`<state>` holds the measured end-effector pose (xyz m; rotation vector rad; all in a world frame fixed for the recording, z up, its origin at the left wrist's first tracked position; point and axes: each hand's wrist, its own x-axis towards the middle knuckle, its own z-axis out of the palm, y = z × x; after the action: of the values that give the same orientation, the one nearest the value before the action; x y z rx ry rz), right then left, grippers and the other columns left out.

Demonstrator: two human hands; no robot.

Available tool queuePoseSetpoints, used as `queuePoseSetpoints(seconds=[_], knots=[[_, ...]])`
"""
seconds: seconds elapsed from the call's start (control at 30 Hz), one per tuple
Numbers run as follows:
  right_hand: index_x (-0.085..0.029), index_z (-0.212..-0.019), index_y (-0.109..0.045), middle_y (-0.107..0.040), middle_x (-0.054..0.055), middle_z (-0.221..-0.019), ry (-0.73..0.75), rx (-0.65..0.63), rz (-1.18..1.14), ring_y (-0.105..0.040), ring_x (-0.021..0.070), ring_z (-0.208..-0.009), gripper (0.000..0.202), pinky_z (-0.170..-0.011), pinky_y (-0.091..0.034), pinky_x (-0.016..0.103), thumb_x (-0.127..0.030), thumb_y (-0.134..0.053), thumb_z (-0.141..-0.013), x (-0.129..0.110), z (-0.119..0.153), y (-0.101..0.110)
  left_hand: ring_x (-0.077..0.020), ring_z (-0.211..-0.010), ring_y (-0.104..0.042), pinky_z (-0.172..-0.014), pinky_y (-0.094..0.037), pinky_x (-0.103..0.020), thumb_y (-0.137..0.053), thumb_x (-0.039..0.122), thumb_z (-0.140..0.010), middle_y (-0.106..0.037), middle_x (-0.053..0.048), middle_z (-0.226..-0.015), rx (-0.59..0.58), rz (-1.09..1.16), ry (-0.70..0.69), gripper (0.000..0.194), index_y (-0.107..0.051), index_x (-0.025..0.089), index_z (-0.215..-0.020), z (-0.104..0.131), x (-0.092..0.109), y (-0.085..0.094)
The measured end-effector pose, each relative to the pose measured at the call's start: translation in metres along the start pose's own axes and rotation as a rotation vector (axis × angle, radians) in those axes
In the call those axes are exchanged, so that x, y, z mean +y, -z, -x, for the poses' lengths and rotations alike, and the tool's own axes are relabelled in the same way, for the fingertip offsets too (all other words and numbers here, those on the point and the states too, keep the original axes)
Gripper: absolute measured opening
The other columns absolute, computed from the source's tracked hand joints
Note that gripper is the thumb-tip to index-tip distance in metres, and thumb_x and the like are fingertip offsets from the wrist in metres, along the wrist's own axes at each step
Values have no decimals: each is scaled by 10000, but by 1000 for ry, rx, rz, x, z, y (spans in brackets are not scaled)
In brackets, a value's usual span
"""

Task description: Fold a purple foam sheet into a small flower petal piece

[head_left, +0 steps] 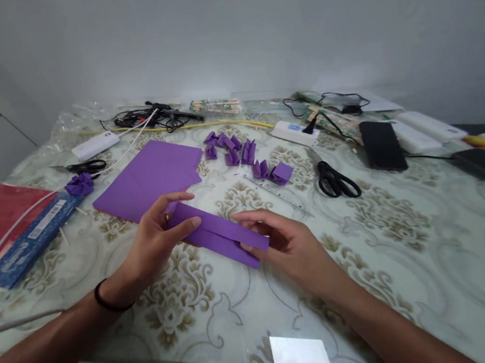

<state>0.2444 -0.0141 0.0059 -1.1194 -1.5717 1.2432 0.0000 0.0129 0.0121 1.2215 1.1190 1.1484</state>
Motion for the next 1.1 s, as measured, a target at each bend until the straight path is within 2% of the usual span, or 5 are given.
queuePoseSetpoints(seconds=[0.17, 0.4, 0.5, 0.63, 1.1], knots=[[-274, -1242, -753, -751, 73, -1212, -30, -14, -87, -734, 243, -1032, 434, -869, -641, 360, -321, -865, -825, -3, 0, 0, -91, -581, -500, -509, -411, -173, -879, 338, -832, -563, 49, -699, 30, -135, -60, 308, -688, 221, -1042, 1, -8, 3], [-265, -1129, -772, -781, 43, -1045, -43, 42, -78, -732, 162, -630, 275, -689, -655, 340, -421, -795, -904, -9, -1, 2, -77, -533, -429, -466, -316, -170, -867, 346, -830, -526, 70, -649, -66, -180, -57, 286, -659, 217, -979, 4, 0, 0], [-258, -1094, -780, -790, 41, -985, -47, 55, -55, -747, 181, -627, 287, -701, -658, 357, -467, -798, -899, -7, -1, 3, -93, -586, -513, -510, -389, -179, -852, 308, -831, -638, 47, -723, -156, -235, -82, 253, -736, 230, -1042, 5, 6, -1], [-260, -1065, -792, -805, 47, -985, -55, 55, -48, -751, 196, -655, 276, -691, -659, 358, -469, -812, -886, -4, -2, 3, -183, -849, -709, -732, -549, -248, -851, 306, -822, -804, -25, -972, -228, -290, -77, 180, -817, 230, -982, 3, 11, -1], [-252, -1084, -804, -774, 8, -836, -91, 28, -128, -706, 162, -597, 217, -648, -611, 327, -350, -781, -892, -6, -1, 3, -204, -937, -748, -817, -558, -275, -782, 322, -925, -842, -27, -1042, -269, -236, -43, 155, -857, 273, -1052, 1, 8, 6]])
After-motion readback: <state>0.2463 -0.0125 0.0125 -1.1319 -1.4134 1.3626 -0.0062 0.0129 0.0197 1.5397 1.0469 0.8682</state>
